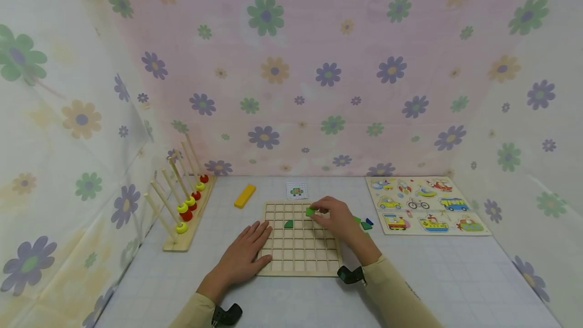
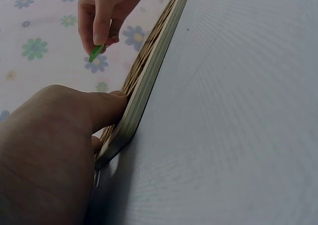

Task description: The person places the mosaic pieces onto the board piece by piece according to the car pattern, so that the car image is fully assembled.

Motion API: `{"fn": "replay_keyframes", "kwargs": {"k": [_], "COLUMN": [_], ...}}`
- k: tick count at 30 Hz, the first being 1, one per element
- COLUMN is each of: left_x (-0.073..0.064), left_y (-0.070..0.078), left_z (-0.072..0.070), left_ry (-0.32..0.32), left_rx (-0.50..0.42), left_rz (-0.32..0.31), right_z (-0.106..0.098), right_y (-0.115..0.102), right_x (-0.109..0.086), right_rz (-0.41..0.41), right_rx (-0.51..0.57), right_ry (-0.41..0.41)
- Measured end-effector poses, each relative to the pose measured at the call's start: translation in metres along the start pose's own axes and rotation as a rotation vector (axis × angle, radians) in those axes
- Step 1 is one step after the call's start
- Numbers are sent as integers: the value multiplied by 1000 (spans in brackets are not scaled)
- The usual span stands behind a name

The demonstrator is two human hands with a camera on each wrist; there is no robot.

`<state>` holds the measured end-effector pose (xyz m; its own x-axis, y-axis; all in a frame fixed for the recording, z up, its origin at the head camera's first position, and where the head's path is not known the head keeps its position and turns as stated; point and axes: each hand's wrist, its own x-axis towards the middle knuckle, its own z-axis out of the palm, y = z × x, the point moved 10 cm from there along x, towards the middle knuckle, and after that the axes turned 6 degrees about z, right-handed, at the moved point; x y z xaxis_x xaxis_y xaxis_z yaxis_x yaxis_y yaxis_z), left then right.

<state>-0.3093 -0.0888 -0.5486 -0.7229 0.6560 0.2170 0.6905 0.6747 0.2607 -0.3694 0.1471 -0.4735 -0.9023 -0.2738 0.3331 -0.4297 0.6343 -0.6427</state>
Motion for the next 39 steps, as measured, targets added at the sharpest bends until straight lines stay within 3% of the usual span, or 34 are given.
{"fn": "replay_keyframes", "kwargs": {"k": [6,15,21,25,31,39], "left_x": [0,-1,-1,0,1,1], "left_y": [2,2,-1,-1,1,1], "left_z": [-2,-3,0,0,-4,-4], "left_ry": [6,35,9,-20,7,16], "left_rx": [-7,-17,-19,-26,-16,-15], "left_rz": [9,19,9,-7,17,21], "right_z": [17,38,50,54,57,59], "right_y": [-4,2,5,6,6,8], "right_x": [0,1,1,1,0,-1], "right_rz": [-33,63,87,77,36,22], "right_rx": [-3,-13,-7,-19,-68,-41], "right_ry": [-23,-58,-77,-90,-99,-98]}}
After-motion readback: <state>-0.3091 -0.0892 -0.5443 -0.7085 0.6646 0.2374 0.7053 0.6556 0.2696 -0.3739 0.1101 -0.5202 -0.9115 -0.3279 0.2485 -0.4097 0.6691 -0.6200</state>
